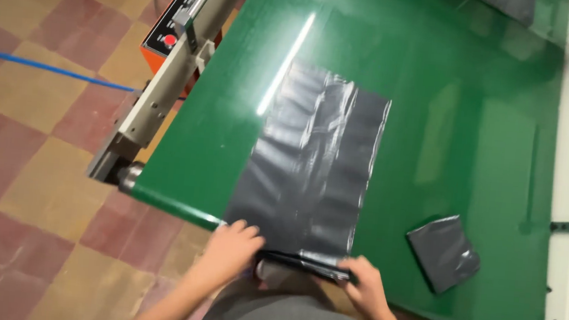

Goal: Folding long plastic bags into square shapes and placing them into a collection crate.

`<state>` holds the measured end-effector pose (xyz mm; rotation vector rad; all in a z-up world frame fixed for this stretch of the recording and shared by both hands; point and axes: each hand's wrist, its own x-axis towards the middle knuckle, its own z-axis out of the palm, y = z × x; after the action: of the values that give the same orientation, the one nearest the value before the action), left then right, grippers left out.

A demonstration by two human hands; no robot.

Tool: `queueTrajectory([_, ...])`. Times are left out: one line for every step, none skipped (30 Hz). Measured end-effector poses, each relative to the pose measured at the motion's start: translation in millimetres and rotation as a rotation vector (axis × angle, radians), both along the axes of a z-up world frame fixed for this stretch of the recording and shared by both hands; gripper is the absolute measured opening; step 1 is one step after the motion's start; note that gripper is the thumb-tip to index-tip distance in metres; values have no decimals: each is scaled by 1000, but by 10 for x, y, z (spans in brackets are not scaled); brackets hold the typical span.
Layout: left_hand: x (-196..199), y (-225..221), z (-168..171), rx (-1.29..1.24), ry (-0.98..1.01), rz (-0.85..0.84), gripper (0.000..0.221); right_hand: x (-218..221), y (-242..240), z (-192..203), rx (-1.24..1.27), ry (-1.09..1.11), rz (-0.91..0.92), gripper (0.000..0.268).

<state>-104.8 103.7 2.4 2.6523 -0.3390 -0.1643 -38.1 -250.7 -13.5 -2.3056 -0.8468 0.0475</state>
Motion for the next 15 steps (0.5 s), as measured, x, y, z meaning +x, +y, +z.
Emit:
queueTrajectory([94, 145, 87, -7, -8, 0, 17, 33, -124, -69, -7, -8, 0, 29])
queueTrajectory([188, 289, 169, -147, 112, 0, 17, 68, -252, -142, 86, 221, -56, 21])
queueTrajectory([242, 391, 238, -297, 239, 3, 18, 89, -427, -189, 169, 456, -110, 14])
queueTrajectory([468, 411, 327, -313, 237, 7, 18, 210, -517, -236, 153, 454, -108, 14])
queueTrajectory([718, 446, 424, -466, 179, 21, 16, 382, -595, -280, 180, 499, -227, 13])
queueTrajectory([960, 488, 527, -619, 118, 36, 16, 552, -673, -317, 207, 542, -346, 13])
queueTrajectory([1309, 474, 397, -628, 97, 45, 16, 873, -631, -325, 197, 525, -331, 13])
queueTrajectory([1665, 465, 276, -733, 39, 76, 17, 1196, -584, -326, 362, 502, -371, 14])
queueTrajectory([2004, 464, 153, -836, -14, 109, 18, 1496, -530, -334, 527, 485, -408, 15])
queueTrajectory([2332, 436, 44, -845, -30, 120, 18, 1822, -414, -270, 516, 478, -392, 15])
queueTrajectory([2649, 412, -63, -809, -92, 213, 20, 2109, -292, -223, 573, 488, -406, 17])
queueTrajectory([2978, 384, -166, -771, -154, 305, 23, 2402, -173, -173, 629, 498, -420, 19])
queueTrajectory([3194, 378, -303, -769, -163, 309, 23, 2653, -133, -233, 631, 495, -410, 19])
queueTrajectory([3426, 370, -440, -683, -160, 378, 23, 2920, -95, -292, 634, 528, -429, 21])
queueTrajectory([3616, 346, -611, -594, -144, 443, 24, 3119, -75, -386, 635, 571, -457, 23])
